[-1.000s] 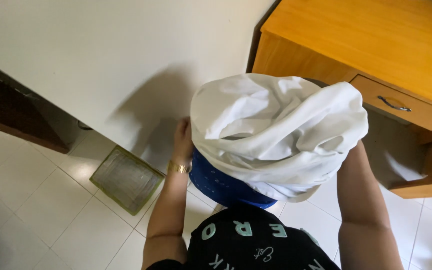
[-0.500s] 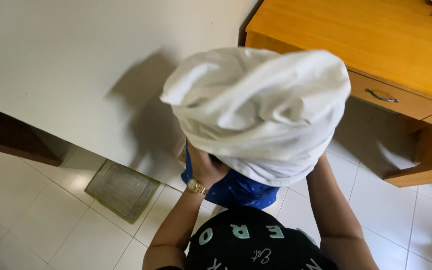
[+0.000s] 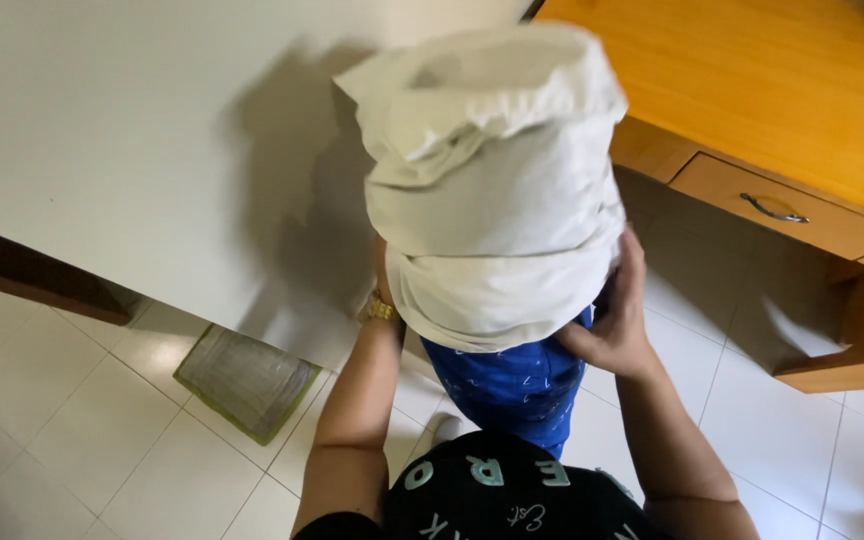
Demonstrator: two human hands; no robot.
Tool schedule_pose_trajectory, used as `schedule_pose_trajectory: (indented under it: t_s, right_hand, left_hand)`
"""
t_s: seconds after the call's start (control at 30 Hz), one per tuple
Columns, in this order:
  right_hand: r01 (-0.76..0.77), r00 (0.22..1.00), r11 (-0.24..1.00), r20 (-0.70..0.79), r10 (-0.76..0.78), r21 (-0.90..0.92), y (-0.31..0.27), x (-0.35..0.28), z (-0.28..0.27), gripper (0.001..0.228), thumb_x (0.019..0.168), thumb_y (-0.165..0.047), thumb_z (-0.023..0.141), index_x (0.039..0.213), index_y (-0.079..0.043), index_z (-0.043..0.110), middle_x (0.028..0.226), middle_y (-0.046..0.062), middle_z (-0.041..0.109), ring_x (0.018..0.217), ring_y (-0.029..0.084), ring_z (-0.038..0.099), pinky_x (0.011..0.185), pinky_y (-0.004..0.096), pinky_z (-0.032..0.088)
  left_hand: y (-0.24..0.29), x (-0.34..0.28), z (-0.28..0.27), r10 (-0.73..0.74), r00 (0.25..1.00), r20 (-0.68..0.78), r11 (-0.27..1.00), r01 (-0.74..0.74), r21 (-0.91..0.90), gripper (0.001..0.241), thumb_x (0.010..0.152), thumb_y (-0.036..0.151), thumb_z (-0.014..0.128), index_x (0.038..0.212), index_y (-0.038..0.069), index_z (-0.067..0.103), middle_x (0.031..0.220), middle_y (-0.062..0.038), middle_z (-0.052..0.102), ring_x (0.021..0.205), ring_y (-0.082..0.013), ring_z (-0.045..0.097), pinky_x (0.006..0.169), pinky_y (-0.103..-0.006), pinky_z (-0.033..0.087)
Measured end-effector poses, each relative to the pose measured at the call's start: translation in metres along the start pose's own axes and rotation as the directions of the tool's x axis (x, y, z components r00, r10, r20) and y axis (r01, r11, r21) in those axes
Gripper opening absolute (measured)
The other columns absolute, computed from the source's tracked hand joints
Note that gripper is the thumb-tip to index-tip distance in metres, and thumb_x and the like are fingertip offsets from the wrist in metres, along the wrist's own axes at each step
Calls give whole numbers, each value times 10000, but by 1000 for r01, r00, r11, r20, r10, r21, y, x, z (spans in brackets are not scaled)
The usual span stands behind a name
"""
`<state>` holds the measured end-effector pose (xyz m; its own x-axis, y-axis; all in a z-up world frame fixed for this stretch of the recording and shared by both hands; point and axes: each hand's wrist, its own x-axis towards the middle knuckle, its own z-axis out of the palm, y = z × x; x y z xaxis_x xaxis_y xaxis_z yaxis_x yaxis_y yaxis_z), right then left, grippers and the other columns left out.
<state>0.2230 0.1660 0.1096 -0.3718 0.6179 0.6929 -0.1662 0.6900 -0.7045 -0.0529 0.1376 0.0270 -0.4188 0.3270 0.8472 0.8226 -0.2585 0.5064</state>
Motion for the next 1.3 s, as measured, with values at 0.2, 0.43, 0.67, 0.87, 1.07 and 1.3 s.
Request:
schedule_pose_trajectory:
  t_s: [0.2, 0.43, 0.67, 0.87, 1.07, 1.3]
  right_hand:
    - [-260, 964, 961, -84, 252, -91, 76, -27, -16, 730, 870, -69, 776, 1448, -23, 334, 1323, 136, 558, 1223, 189, 576, 1060, 348, 492]
    - [-242, 966, 960, -123, 226, -138, 97, -20, -3, 605, 913, -32, 751, 1383, -16, 371, 1247, 114, 584, 1159, 175, 584, 1026, 318, 498]
    - [-328, 929, 892, -275, 246, -311, 122, -12, 2, 669, 818, -161, 864, 1294, -14, 418, 1168, 119, 584, 1057, 191, 572, 935, 343, 503]
    - [-369, 914, 879, -288, 284, -302, 172, -58, -12, 666, 840, -268, 847, 1341, -23, 481, 1244, 145, 614, 1154, 235, 596, 992, 404, 500]
    - [-545, 835, 828, 0, 550, -134, 192, -157, -50, 883, 880, -375, 740, 1578, -20, 333, 1454, 217, 523, 1354, 295, 499, 1091, 461, 426]
    - [-748, 626, 630, -93, 774, 210, 204, -219, 10, 458, 1018, -257, 585, 1374, 27, 539, 1249, 119, 678, 1128, 187, 630, 954, 343, 531]
  left_hand:
    - [-8, -13, 4, -21, 990, -141, 999, 25, 30, 478, 1051, 228, 693, 1449, 68, 482, 1366, -170, 551, 1276, -364, 557, 1104, -502, 474]
    - [121, 21, -25, 516, 847, 126, 856, -505, -113, 263, 971, 155, 766, 1219, 128, 682, 1061, -70, 679, 913, -203, 665, 819, -335, 532]
    - [128, -25, -14, 304, 681, 666, 949, -278, -150, 148, 920, 180, 722, 1028, 98, 665, 834, -71, 664, 773, -275, 653, 744, -444, 507]
    - [105, -40, -9, 229, 648, 726, 971, -106, -213, 267, 805, 217, 769, 990, 87, 626, 784, -128, 672, 710, -364, 658, 667, -495, 495]
    - [110, -14, -17, 204, 728, 654, 972, -71, -224, 173, 861, 197, 757, 948, 124, 626, 724, -72, 660, 687, -330, 659, 673, -460, 510]
    - [166, 16, -7, 396, 749, 531, 838, -59, -542, 107, 927, 208, 708, 999, 141, 664, 812, -52, 682, 711, -266, 668, 670, -398, 522]
